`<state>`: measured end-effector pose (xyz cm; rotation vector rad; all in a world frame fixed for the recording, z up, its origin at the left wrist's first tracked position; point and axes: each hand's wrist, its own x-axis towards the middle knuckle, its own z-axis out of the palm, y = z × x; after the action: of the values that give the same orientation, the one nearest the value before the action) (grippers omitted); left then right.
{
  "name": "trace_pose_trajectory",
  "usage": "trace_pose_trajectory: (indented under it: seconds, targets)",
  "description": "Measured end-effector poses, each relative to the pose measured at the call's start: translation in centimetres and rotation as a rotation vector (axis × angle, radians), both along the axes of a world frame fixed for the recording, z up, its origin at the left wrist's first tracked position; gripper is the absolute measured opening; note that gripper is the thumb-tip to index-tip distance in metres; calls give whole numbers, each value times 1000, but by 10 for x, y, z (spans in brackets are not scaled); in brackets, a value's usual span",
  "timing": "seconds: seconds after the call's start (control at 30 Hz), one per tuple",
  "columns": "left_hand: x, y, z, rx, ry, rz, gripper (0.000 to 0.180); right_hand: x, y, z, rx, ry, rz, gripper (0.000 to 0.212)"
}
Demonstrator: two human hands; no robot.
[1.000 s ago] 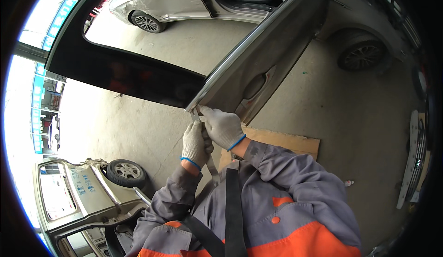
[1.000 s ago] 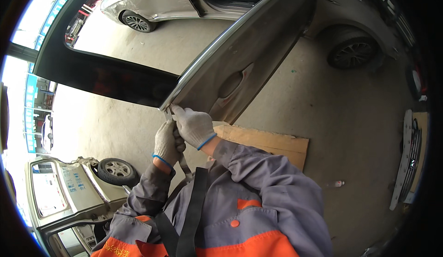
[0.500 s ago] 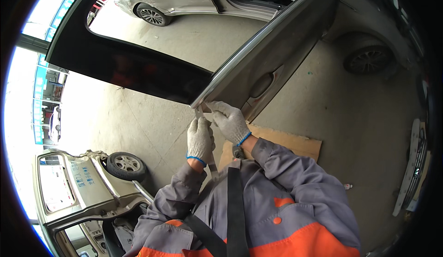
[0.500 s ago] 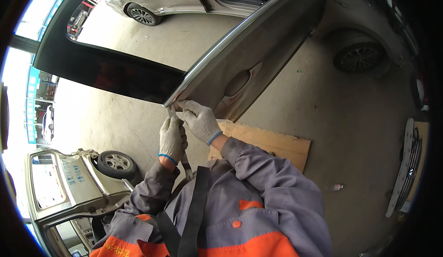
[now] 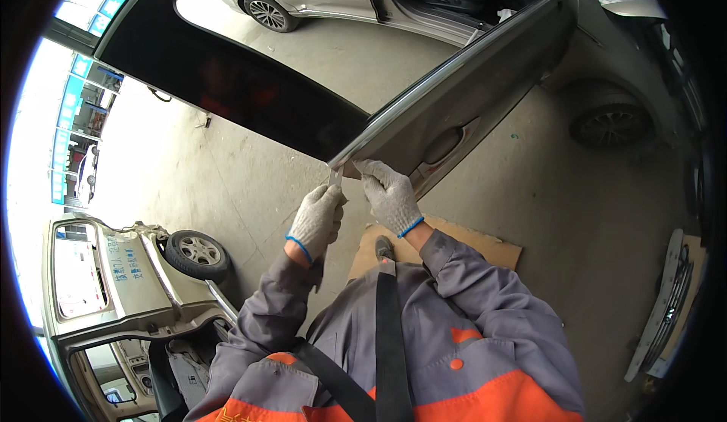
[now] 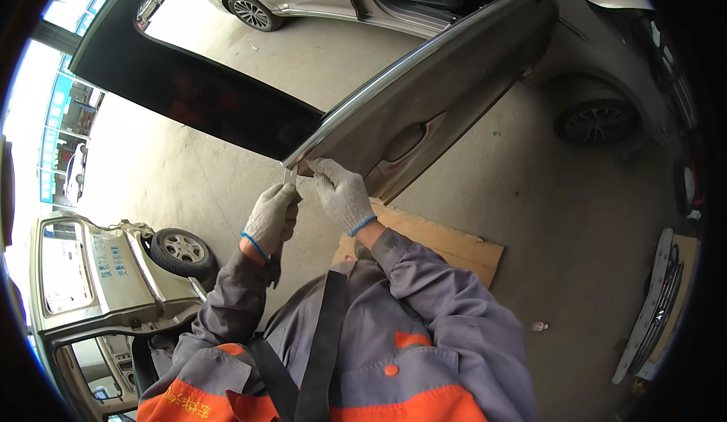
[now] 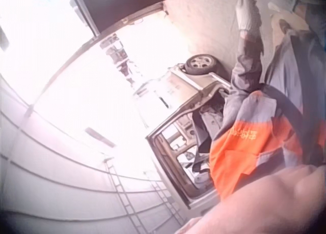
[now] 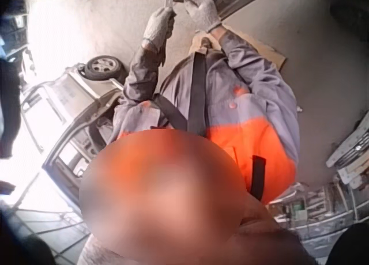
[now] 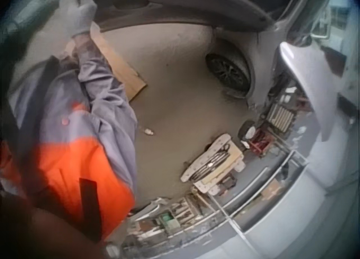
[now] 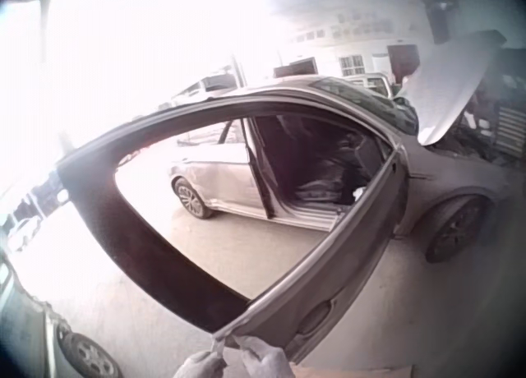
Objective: The person installs a rubber weather seal onto the perimeter of a car door using a small metal pry tool. They carefully press the seal into place along the door frame, working around the edges and corners, then close the door to check the fit.
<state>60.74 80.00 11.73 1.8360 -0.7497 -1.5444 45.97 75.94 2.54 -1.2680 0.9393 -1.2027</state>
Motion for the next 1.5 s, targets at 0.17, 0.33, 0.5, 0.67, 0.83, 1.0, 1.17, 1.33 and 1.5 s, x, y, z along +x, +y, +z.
trace_pose_trajectory:
  seconds: [0.17,0.33,0.5,0.67,0.83,1.0,1.17,1.33,1.5]
  targets:
    - [9,-6,15,77,30,-94,24,0,2,0,-31,18,-24,24]
    - [5,-2,11,65,79,-62,22,2,2,-1,-20,-22,-31,24]
    - [13,2,12,69,114,-64,23,6,2,-6,118,-194,47,21]
    - [27,9,19,97,82,-210,29,5,1,-8,219,-180,19,9]
    - [37,30,-8,63,109,-165,32,7,-3,-4,283,-101,33,13]
    - [35,32,-8,-47,86,-174,32,4,1,17,352,-131,71,13]
    - [39,26,-20,-121,190,-243,34,5,3,20,364,-131,91,8]
    - [44,15,-17,-92,246,-248,32,13,9,27,363,-111,51,10]
    - [41,9,-13,-61,272,-225,29,14,9,24,338,-87,37,11]
